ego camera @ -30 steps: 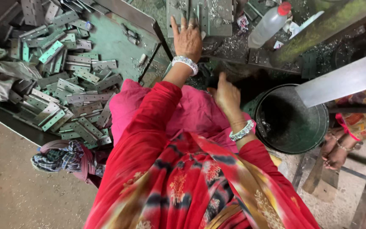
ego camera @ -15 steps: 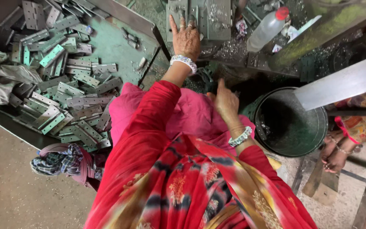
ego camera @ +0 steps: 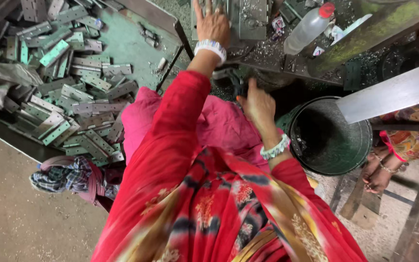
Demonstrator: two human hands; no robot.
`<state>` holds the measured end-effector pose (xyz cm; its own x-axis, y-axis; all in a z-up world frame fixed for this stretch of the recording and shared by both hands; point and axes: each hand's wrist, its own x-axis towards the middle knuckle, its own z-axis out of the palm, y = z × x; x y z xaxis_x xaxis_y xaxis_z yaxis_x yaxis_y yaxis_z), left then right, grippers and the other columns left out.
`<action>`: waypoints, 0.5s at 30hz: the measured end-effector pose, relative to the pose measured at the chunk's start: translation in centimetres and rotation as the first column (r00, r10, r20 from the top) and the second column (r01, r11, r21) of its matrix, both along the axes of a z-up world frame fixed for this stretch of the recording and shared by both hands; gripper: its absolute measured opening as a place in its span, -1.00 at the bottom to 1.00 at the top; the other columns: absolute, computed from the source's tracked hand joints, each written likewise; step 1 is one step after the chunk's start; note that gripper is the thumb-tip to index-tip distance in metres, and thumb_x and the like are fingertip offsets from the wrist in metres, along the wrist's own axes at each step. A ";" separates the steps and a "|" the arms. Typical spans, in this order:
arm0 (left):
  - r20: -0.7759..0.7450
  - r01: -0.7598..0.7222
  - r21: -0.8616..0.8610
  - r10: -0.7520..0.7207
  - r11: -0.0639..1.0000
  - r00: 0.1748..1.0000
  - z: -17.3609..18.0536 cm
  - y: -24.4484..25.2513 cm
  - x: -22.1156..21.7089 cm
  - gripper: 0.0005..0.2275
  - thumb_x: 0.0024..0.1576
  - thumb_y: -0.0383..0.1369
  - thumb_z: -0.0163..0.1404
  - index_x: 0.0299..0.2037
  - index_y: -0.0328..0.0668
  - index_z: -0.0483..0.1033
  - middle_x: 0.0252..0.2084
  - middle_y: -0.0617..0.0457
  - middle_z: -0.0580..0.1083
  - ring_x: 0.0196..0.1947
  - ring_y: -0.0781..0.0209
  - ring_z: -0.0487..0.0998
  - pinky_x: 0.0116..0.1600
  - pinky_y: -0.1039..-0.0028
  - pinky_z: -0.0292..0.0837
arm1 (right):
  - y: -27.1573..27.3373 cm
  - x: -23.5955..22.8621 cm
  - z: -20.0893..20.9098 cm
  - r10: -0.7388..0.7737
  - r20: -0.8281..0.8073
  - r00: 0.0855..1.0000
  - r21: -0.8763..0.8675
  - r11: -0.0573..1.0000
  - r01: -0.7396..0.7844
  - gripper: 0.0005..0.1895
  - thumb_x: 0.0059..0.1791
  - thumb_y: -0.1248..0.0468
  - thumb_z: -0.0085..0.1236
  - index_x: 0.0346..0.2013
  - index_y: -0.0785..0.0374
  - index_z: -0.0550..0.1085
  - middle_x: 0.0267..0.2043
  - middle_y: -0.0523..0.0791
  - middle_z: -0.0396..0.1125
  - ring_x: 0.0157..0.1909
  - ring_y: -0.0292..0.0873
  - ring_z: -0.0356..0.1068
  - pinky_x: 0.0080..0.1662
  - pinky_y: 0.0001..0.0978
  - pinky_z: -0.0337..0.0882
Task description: The person operates a drill press to process small metal pieces. They pick up a metal piece from a bin, place it under the drill, activate the machine, and then remove the processed piece. This cycle repeats continuously.
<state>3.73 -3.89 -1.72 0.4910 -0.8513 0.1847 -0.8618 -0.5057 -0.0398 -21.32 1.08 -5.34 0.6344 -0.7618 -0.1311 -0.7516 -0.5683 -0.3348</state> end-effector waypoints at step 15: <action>0.053 0.008 0.015 -0.009 1.000 0.999 0.1 0.8 -1.0 -0.55 0.27 -0.28 -0.12 0.37 -0.23 0.38 0.47 -0.08 0.22 0.52 -0.14 0.05 0.45 -0.38 -0.49 | 0.9 -0.6 -1.8 0.032 0.134 0.990 -0.081 0.996 -0.021 -0.40 0.01 0.00 0.23 0.21 0.16 0.22 -0.21 0.12 0.48 -0.17 0.25 0.48 -0.15 0.13 0.43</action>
